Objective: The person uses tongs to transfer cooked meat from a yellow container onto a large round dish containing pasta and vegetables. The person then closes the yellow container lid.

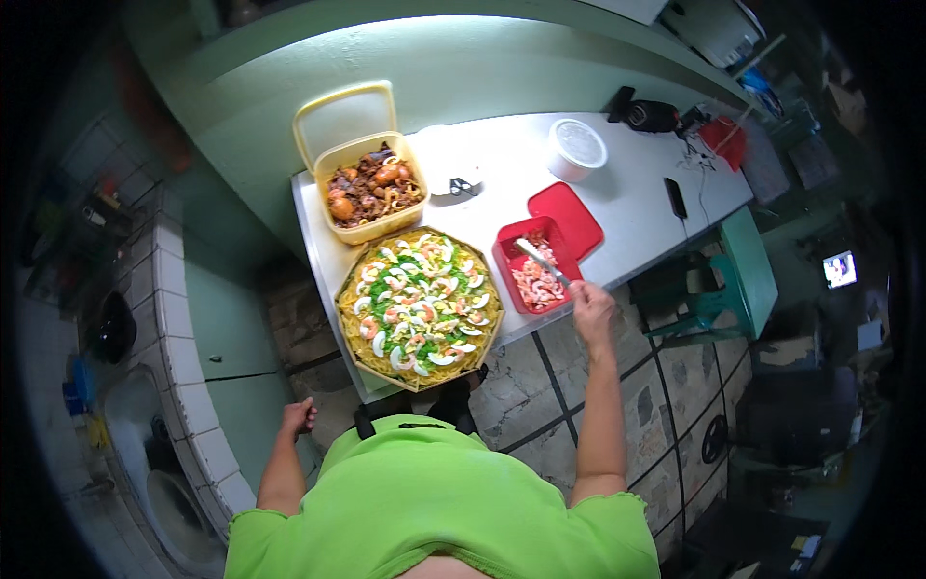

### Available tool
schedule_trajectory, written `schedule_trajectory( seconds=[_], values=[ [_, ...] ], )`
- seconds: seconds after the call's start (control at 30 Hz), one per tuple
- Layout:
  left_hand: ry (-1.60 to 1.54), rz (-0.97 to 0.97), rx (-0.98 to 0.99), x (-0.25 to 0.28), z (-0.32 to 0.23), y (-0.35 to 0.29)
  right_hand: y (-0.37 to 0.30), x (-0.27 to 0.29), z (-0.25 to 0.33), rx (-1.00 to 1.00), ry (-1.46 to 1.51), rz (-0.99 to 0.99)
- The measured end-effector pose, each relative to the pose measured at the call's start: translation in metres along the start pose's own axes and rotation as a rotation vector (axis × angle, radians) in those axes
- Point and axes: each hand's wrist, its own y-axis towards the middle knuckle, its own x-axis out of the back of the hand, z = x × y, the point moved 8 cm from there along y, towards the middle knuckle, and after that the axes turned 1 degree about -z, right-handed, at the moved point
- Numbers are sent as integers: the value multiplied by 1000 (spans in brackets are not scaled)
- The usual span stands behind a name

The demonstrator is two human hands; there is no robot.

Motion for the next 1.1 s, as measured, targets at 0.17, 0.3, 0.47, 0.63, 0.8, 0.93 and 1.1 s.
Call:
schedule_trajectory(
  seconds=[0.17, 0.3, 0.47, 0.63, 0.8, 0.93, 1.1],
  values=[
    [59, -12, 27, 0, 1, -2, 37, 22, -38, -32, -620, 187],
    [64, -7, 13, -4, 0, -2, 46, 7, -42, -51, -755, 290],
    [11, -16, -5, -4, -1, -2, 47, -1, -36, -53, -748, 311],
    [24, -33, 9, -2, 1, -6, 37, -10, -31, 53, -762, 304],
    [-7, -36, 55, -3, 10, -10, 30, 19, -30, -79, -694, 296],
    [-44, 15, 25, -7, 6, -8, 20, 14, 20, 94, -186, 129],
    [-38, 38, -11, -27, -10, -5, -5, -92, 77, 214, 236, 215]
  ],
)
